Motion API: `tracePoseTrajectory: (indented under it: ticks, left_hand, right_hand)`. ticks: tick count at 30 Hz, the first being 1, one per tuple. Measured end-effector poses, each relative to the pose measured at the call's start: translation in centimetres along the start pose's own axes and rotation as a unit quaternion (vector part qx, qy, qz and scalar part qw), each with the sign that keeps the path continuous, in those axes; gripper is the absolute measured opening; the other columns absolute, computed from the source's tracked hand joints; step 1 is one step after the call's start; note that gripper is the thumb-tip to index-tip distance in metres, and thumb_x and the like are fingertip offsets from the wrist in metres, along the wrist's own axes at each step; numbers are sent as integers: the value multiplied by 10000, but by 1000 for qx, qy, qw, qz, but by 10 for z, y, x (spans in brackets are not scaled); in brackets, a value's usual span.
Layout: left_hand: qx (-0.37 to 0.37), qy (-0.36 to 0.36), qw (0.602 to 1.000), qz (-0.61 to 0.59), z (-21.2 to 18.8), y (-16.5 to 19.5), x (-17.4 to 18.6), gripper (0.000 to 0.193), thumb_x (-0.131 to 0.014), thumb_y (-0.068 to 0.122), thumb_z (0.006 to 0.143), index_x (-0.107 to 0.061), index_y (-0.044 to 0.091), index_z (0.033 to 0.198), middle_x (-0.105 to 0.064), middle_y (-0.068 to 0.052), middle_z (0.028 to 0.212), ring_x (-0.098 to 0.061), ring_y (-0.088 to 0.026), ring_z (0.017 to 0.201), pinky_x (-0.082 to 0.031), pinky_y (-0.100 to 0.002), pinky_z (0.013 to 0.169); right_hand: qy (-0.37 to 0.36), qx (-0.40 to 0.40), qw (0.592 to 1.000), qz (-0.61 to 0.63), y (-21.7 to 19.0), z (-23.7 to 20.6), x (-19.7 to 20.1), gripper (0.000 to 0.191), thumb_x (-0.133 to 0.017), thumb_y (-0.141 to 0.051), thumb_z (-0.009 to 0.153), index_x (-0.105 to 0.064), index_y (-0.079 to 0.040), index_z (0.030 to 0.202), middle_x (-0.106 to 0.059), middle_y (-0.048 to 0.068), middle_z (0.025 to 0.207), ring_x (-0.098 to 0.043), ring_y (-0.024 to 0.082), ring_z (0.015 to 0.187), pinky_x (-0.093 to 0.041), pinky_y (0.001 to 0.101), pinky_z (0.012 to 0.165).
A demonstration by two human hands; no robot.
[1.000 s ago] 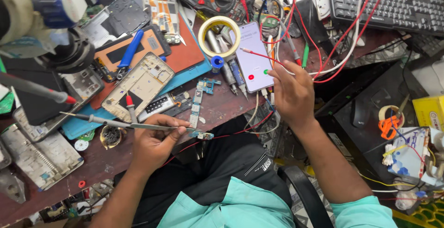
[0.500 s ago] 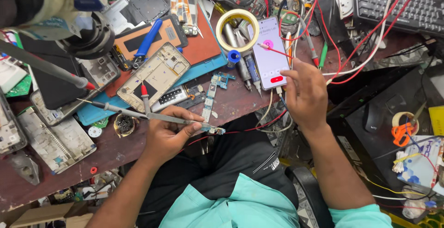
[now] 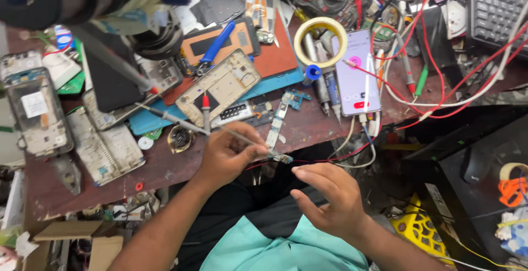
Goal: The person uses a soldering iron and tweezers to work on a small circuit board, applying solder to specific points and adjusting components. The person also uses a multimeter to test connections on the board.
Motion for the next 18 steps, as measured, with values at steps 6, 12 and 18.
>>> tracePoseTrajectory:
  ticks: [6,12,18]
  left_hand:
    - [-21,15,998,-50,-6,38,-7,392,-676,184,1044,-504,-10,1338,-718,-69,1011,-715,-122,922,-579,-268,800]
    - [32,-83,966,244,-15,95,-26,325,-760,236,904,-695,115,1198,-711,-82,768,-721,-189,641,-551,-332,614]
    - [77,-234,924,294,-19,99,-52,235,-794,244,811,-699,88,959,-738,-86,754,-735,-292,720,-551,-391,622]
  right_hand:
    - [91,-202,960,173,17,-21,-3,241,-649,-52,992,-625,-12,1229,-719,131,1146,-718,173,924,-593,306,854]
    - [-9,-234,964,127,14,-21,4,311,-701,-128,914,-684,-13,1202,-748,80,1006,-692,144,854,-573,309,797]
    - [-176,-216,943,182,12,-51,-41,124,-787,-168,916,-738,-54,918,-781,38,863,-764,191,772,-585,319,672]
Point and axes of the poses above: each hand's wrist, its own z-axis towards the middle knuckle, its own x-axis out of the back of the hand, y = z × x, the point moved 2 cm from there along z, towards the middle knuckle
